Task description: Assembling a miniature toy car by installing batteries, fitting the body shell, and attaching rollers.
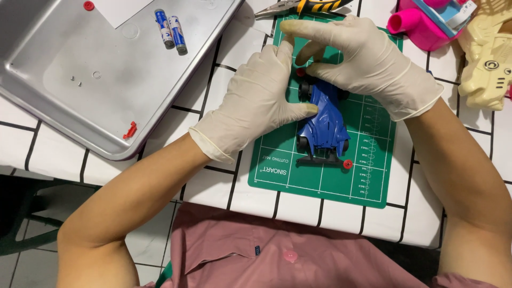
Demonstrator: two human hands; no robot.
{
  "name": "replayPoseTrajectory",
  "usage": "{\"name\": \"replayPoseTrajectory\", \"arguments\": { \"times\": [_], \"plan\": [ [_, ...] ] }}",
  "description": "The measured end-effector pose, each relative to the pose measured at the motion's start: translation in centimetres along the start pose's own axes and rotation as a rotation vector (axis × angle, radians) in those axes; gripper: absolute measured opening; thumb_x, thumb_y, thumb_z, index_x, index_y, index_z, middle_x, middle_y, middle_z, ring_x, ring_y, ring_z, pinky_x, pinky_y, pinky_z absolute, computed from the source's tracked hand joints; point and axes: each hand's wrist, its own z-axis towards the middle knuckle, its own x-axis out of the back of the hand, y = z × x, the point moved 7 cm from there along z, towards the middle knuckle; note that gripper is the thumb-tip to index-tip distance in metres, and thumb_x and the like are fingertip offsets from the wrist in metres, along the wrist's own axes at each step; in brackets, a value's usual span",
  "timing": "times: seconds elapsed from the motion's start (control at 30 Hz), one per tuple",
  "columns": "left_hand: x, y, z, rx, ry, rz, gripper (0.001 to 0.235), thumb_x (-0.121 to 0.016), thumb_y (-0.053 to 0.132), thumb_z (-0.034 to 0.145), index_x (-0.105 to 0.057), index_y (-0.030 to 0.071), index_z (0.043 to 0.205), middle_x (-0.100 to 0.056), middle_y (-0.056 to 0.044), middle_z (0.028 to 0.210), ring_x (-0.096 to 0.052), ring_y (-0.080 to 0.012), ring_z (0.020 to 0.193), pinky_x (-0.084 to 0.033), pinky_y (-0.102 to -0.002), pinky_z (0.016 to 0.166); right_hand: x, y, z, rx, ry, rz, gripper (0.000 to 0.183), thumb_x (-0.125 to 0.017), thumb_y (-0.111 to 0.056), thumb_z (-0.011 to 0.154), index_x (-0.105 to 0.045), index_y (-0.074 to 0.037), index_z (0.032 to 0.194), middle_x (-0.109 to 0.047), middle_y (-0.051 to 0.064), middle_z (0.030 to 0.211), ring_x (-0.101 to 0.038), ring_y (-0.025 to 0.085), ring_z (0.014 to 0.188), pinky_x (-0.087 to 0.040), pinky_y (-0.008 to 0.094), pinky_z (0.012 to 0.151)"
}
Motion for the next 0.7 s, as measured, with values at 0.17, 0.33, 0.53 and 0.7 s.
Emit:
{"name": "replayPoseTrajectory", "arguments": {
  "times": [0.17, 0.33, 0.53, 0.7],
  "plan": [
    [-0.2, -0.1, 0.0, -0.011, 0.012, 0.02, 0.108, -0.096, 0.072, 0.068, -0.042, 0.007, 0.135, -0.061, -0.013, 0.105, -0.064, -0.0373, 0.09, -0.055, -0.054, 0.059, 0.1, 0.3, -0.2, 0.037, 0.006, -0.027, 0.061, -0.075, 0.016, 0.095, -0.056, 0.0, 0.15, -0.073, 0.009, 0.094, -0.069, 0.023, 0.084, -0.055, 0.037, 0.088],
    [-0.2, -0.1, 0.2, -0.008, 0.001, 0.015, 0.121, -0.097, 0.072, 0.066, -0.036, 0.004, 0.145, -0.063, -0.015, 0.109, -0.065, -0.0375, 0.095, -0.056, -0.054, 0.062, 0.5, 0.3, -0.2, 0.015, 0.004, -0.047, 0.062, -0.075, 0.016, 0.096, -0.054, -0.004, 0.151, -0.075, 0.008, 0.095, -0.073, 0.023, 0.086, -0.055, 0.035, 0.089],
    [2.1, 0.0, -0.8, -0.041, 0.059, 0.042, 0.112, -0.09, 0.071, 0.077, -0.036, 0.003, 0.147, -0.062, -0.017, 0.109, -0.065, -0.0378, 0.093, -0.056, -0.053, 0.062, 2.2, -0.3, -0.8, -0.129, 0.055, -0.121, 0.063, -0.076, 0.014, 0.09, -0.062, -0.003, 0.149, -0.075, 0.015, 0.108, -0.073, 0.023, 0.1, -0.057, 0.034, 0.091],
    [10.5, -2.5, -3.0, -0.383, 0.252, 0.028, 0.021, -0.07, 0.01, 0.097, -0.065, 0.008, 0.118, -0.064, -0.012, 0.111, -0.065, -0.0341, 0.089, -0.049, -0.048, 0.068, 3.9, -1.0, -1.7, -0.153, 0.115, -0.085, 0.034, -0.065, 0.023, 0.096, -0.073, 0.012, 0.127, -0.074, 0.025, 0.116, -0.073, 0.029, 0.107, -0.061, 0.037, 0.099]
  ]
}}
